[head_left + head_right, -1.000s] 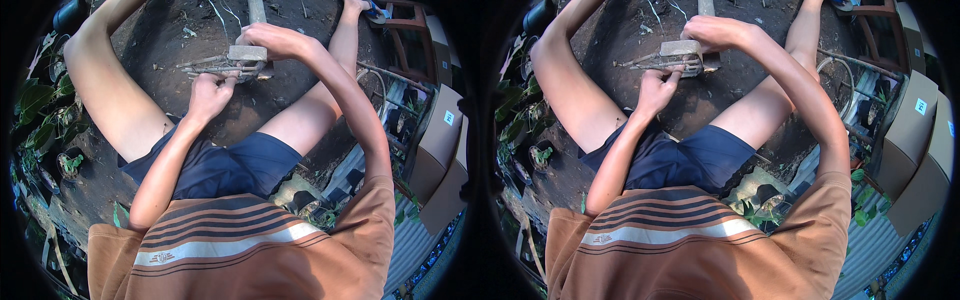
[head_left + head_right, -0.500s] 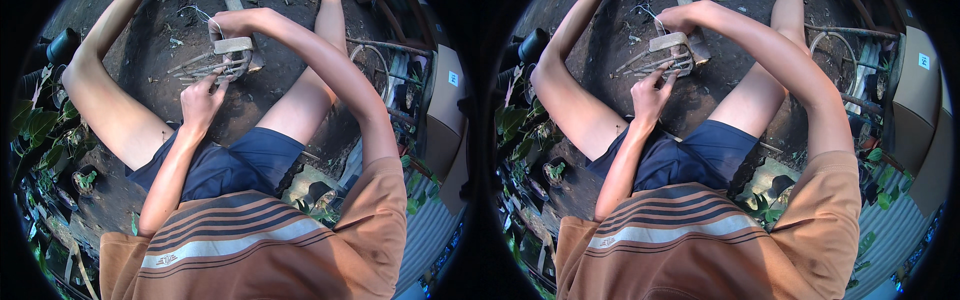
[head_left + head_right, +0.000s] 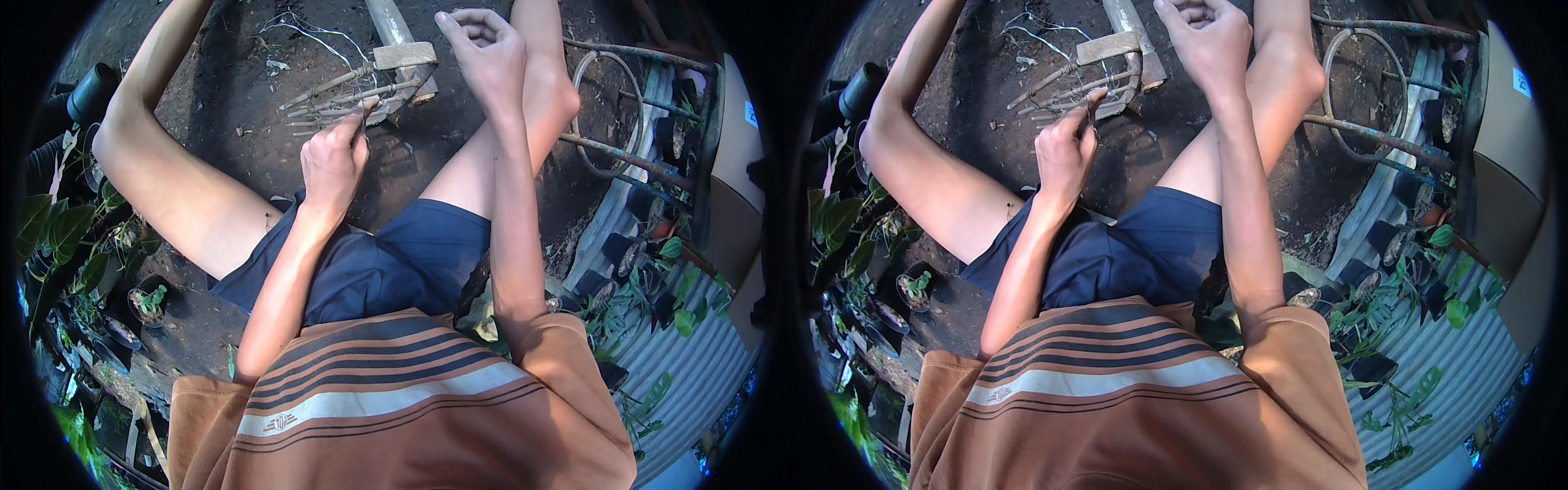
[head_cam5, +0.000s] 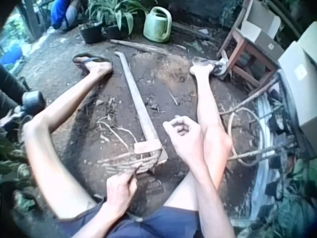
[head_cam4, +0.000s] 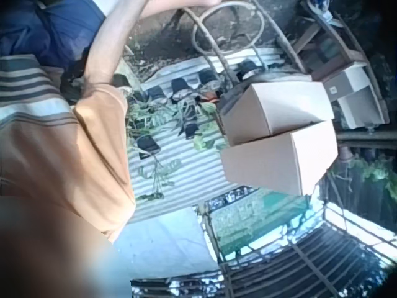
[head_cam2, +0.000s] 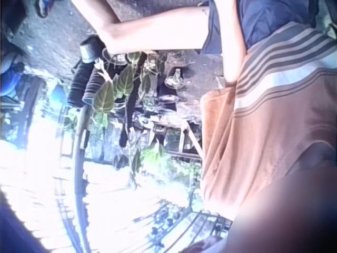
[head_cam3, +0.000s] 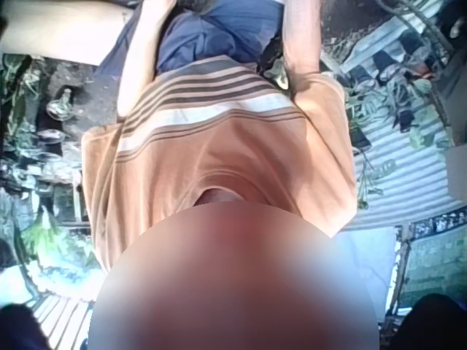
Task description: The person sits on the ground and uses a thin wire to bind and secure the tines of a metal garden rake to its wooden handle. They repeatedly wrap, pull, and twist the wire around the junction to reinforce the connection.
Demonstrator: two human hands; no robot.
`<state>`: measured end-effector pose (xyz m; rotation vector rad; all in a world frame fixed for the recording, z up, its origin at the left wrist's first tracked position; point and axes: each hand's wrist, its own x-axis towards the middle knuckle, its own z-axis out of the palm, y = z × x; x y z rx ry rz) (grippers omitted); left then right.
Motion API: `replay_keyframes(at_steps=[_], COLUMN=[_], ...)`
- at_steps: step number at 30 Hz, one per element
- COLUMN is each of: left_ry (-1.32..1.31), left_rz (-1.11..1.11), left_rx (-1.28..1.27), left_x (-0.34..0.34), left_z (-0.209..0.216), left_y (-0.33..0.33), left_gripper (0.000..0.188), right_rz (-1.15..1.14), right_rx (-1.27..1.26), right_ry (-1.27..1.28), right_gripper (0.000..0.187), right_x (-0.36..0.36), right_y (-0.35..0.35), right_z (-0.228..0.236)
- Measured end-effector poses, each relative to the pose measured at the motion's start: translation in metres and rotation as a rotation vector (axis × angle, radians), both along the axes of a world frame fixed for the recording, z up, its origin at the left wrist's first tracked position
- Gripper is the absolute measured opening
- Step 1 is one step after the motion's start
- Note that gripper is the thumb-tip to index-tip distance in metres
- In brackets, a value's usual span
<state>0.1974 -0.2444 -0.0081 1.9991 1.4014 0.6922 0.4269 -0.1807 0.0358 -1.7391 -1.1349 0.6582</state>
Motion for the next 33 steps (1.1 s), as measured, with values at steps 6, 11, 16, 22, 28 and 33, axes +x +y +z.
replay_keyframes(at_steps=[6,11,16,22,28,33], left_ry=[-0.033,0.001,-0.108,-0.021,-0.125,-0.129], left_rz=[-0.012,-0.001,0.048,0.028,0.002,-0.019], left_rx=[-0.058,-0.112,-0.186,-0.255,-0.189,-0.202], left_x=[-0.004,-0.012,-0.019,-0.030,-0.029,-0.026], left_z=[0.006,0.006,0.000,-0.003,-0.005,0.000], left_y=[0.005,0.008,0.010,0.014,0.016,0.016], left_gripper=[0.020,0.022,0.021,0.020,0.023,0.027], right_rz=[0.099,-0.075,-0.016,0.037,-0.135,-0.155], right_rx=[-0.462,-0.187,-0.070,0.011,-0.078,0.121], right_ry=[0.651,1.116,1.226,0.657,-0.046,-0.181], right_gripper=[0.037,0.054,0.051,0.029,0.019,0.013], right_x=[-0.077,-0.120,-0.129,-0.137,-0.143,-0.137], right_y=[-0.112,-0.097,-0.087,-0.086,-0.098,-0.101], right_z=[-0.046,-0.070,-0.091,-0.106,-0.089,-0.085])
